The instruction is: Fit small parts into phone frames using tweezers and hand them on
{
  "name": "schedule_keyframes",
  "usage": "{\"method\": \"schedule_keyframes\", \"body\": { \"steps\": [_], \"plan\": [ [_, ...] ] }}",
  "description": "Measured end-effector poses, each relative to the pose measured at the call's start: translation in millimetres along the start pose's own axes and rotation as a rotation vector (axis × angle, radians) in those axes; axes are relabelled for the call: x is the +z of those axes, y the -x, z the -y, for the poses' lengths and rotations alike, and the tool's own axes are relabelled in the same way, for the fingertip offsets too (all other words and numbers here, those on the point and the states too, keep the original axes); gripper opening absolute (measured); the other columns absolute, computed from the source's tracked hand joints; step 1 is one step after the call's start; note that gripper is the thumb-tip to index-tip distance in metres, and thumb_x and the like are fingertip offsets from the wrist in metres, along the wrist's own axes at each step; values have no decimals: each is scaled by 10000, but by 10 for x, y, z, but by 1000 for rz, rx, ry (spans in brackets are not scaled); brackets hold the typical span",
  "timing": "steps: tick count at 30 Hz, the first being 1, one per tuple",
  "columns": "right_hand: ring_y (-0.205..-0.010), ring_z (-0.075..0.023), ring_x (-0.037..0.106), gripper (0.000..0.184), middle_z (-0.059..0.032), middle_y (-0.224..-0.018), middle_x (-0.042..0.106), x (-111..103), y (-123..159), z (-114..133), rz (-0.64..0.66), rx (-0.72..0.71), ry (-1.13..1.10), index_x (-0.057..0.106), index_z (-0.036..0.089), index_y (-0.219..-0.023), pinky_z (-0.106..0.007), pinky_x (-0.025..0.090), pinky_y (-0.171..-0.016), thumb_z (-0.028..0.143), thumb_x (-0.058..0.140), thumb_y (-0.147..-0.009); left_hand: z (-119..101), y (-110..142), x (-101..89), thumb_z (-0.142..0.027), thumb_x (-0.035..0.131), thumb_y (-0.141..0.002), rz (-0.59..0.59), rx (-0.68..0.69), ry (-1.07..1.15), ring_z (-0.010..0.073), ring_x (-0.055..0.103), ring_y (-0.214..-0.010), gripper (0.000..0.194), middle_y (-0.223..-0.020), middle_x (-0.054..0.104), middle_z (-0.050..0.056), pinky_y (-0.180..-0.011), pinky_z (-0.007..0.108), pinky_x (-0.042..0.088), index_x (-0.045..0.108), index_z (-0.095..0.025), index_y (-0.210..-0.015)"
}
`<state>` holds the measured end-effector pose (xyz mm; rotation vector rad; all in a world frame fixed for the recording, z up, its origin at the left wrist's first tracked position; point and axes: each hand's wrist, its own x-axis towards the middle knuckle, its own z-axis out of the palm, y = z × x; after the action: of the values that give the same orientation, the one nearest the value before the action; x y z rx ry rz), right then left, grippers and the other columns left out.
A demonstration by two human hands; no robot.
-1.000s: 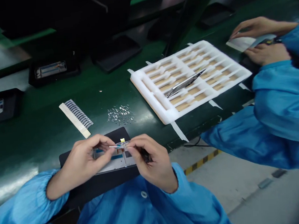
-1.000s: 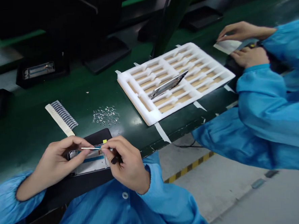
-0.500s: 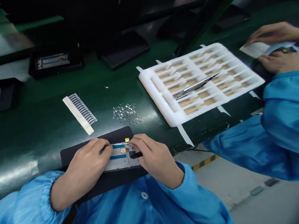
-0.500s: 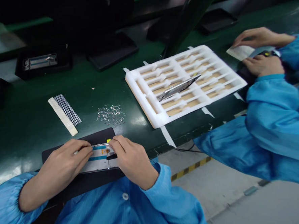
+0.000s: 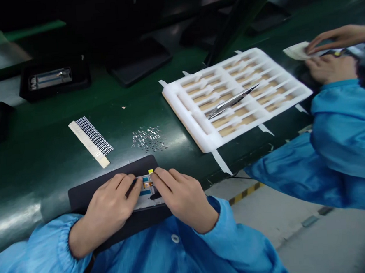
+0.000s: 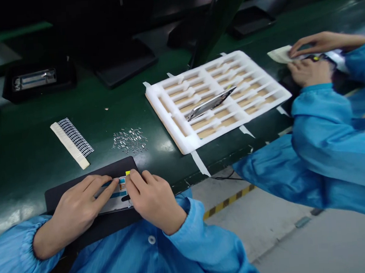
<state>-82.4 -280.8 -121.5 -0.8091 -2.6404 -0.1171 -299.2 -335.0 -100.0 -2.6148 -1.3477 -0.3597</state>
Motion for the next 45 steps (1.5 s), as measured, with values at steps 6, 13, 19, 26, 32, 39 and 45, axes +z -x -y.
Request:
{"method": "schedule_keyframes", "body": {
  "steps": [6,13,19,26,32,39,45],
  "plan": [
    [-753,-262,663,376,-240,-1223,746,-77,90,217,111,105,21,705,-32,-1271,-383,565,-521,35,488,-971,3,13,46,-51,505,-993,1,1,21,296,694,-943,281,-1075,727,179,-787,417,648,715,-35,-1179],
    [-991,-234,701,183,-121,-1143,684,43,163,-154,-389,527,-759,771,186,-1087,-386,623,-824,222,597,-1040,58,29,-28,-212,566,-1043,86,-88,176,275,682,-993,247,-1146,705,148,-846,429,634,653,-108,-1249],
    [-828,-212,650,441,-87,-957,645,356,296,-342,-810,866,-985,757,187,-903,-362,556,-672,347,403,-1113,75,54,-161,-522,562,-1038,233,-119,238,343,668,-1158,412,-1290,669,169,-927,507,624,630,-162,-1224],
    [-610,-144,513,487,-31,-757,588,437,374,-315,-801,963,-1057,775,187,-865,-284,376,-512,457,453,-1111,74,46,-174,-486,545,-1053,232,-58,143,330,679,-1145,508,-1304,672,187,-906,476,632,568,-117,-1400],
    [-557,-145,488,556,-19,-680,566,413,381,-322,-723,1024,-1070,770,178,-855,-297,368,-515,535,425,-1107,56,7,-151,-408,568,-1023,217,-22,109,343,679,-1100,520,-1269,670,204,-866,483,630,555,-88,-1432],
    [-559,-148,490,545,-17,-671,570,411,374,-315,-724,1028,-1064,774,189,-848,-295,363,-515,534,439,-1104,34,10,-134,-399,584,-980,217,25,43,371,671,-1111,561,-1263,673,240,-878,514,633,574,-44,-1415],
    [-604,-160,549,536,-51,-755,653,399,396,-281,-704,1057,-1058,773,189,-845,-282,418,-504,522,441,-1103,37,5,-125,-329,628,-918,215,41,56,379,663,-1095,604,-1258,657,248,-858,519,637,547,-45,-1445]
  ]
}}
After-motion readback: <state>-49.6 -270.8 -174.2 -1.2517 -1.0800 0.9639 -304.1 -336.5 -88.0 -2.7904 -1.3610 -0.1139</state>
